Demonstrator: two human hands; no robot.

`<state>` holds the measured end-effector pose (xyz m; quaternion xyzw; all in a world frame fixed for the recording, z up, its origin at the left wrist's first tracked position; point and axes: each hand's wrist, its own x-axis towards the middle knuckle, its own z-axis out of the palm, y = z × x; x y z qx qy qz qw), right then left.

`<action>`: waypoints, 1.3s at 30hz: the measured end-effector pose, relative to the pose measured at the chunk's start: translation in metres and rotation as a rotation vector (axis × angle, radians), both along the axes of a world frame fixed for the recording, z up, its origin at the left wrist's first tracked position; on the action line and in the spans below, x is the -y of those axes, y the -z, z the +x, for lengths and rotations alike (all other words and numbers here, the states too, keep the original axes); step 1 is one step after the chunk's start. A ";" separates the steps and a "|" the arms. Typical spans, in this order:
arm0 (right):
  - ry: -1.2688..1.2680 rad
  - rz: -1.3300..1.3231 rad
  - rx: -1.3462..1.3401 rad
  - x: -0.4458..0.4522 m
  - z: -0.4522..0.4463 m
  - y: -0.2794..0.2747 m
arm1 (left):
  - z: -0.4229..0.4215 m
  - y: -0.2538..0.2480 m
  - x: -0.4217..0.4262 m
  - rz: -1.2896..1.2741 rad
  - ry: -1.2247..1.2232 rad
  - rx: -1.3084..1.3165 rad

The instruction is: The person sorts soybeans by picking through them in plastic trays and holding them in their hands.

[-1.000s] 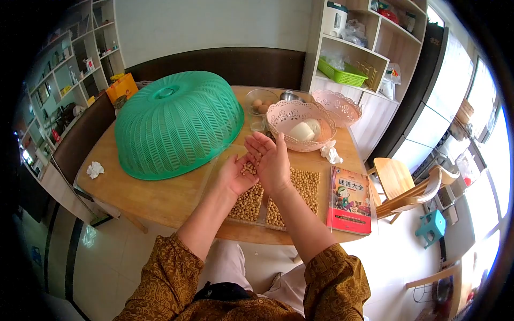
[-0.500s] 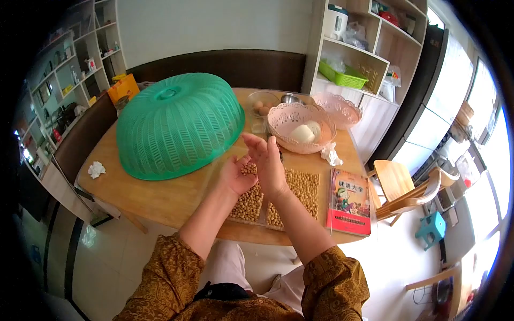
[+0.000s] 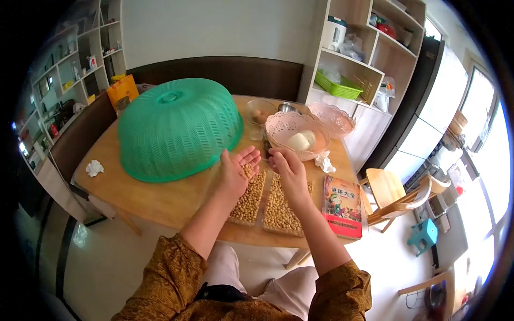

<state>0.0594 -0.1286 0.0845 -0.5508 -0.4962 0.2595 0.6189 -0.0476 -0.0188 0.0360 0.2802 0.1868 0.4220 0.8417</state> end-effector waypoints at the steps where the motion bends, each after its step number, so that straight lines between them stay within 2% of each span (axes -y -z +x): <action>1: 0.017 -0.020 -0.049 0.007 0.004 0.000 | 0.000 -0.002 0.000 0.027 -0.016 -0.054; 6: -0.006 -0.240 0.087 0.042 0.034 0.020 | 0.002 -0.003 0.000 0.138 -0.051 -0.109; 8: -0.070 -0.452 0.471 0.058 0.031 0.016 | -0.001 -0.012 0.006 0.256 -0.113 -0.216; 9: -0.111 -0.459 0.656 0.061 0.032 0.018 | 0.000 -0.011 0.006 0.361 -0.126 -0.254; 10: -0.108 -0.461 0.652 0.066 0.029 0.021 | 0.001 -0.010 0.007 0.361 -0.122 -0.256; 12: -0.179 -0.419 0.939 0.076 0.020 0.024 | 0.003 -0.010 0.011 0.541 -0.298 -0.425; 14: -0.201 -0.404 0.978 0.076 0.016 0.025 | 0.003 -0.013 0.014 0.553 -0.329 -0.440; 15: -0.208 -0.418 0.903 0.075 0.013 0.021 | 0.004 -0.013 0.015 0.562 -0.364 -0.453; 16: -0.214 -0.432 0.828 0.074 0.011 0.019 | 0.004 -0.013 0.014 0.561 -0.362 -0.453; 18: -0.229 -0.421 0.829 0.068 0.015 0.024 | 0.002 -0.012 0.008 0.469 -0.163 -0.249; 19: -0.245 -0.407 0.834 0.065 0.017 0.028 | 0.000 -0.011 0.007 0.469 -0.162 -0.249; 21: -0.261 -0.410 0.866 0.056 0.017 0.031 | -0.002 -0.011 0.005 0.199 0.027 -0.064; 26: -0.283 -0.407 0.931 0.044 0.026 0.046 | -0.002 -0.007 0.000 0.021 0.054 0.038; 28: -0.246 -0.537 0.652 0.042 0.031 0.048 | -0.003 -0.004 -0.003 -0.031 0.060 0.058; 29: -0.250 -0.540 0.653 0.044 0.034 0.046 | -0.003 -0.003 -0.004 -0.061 0.071 0.071; 31: -0.211 -0.635 0.076 0.049 0.034 0.031 | 0.004 0.009 -0.005 -0.092 0.075 0.084; 33: -0.128 -0.583 -0.414 0.048 0.039 0.033 | 0.008 0.032 -0.020 -0.062 0.199 0.365; 34: -0.110 -0.460 -0.599 0.045 0.043 0.041 | 0.014 0.046 -0.025 -0.036 0.289 0.520; 35: -0.397 -0.417 -0.823 0.035 0.065 0.055 | 0.015 0.054 -0.029 -0.007 0.296 0.541; 36: -0.454 -0.288 -1.109 0.031 0.066 0.059 | 0.023 0.054 -0.024 -0.070 0.210 0.407; 37: -0.280 -0.150 -1.094 0.039 0.048 0.038 | 0.030 0.061 -0.021 -0.139 0.304 0.548; 38: -0.319 0.001 -1.208 0.028 0.058 0.046 | 0.034 0.069 -0.027 -0.032 0.327 0.576; 39: -0.870 0.063 -1.202 0.014 0.081 0.059 | 0.036 0.057 -0.018 -0.118 0.226 0.357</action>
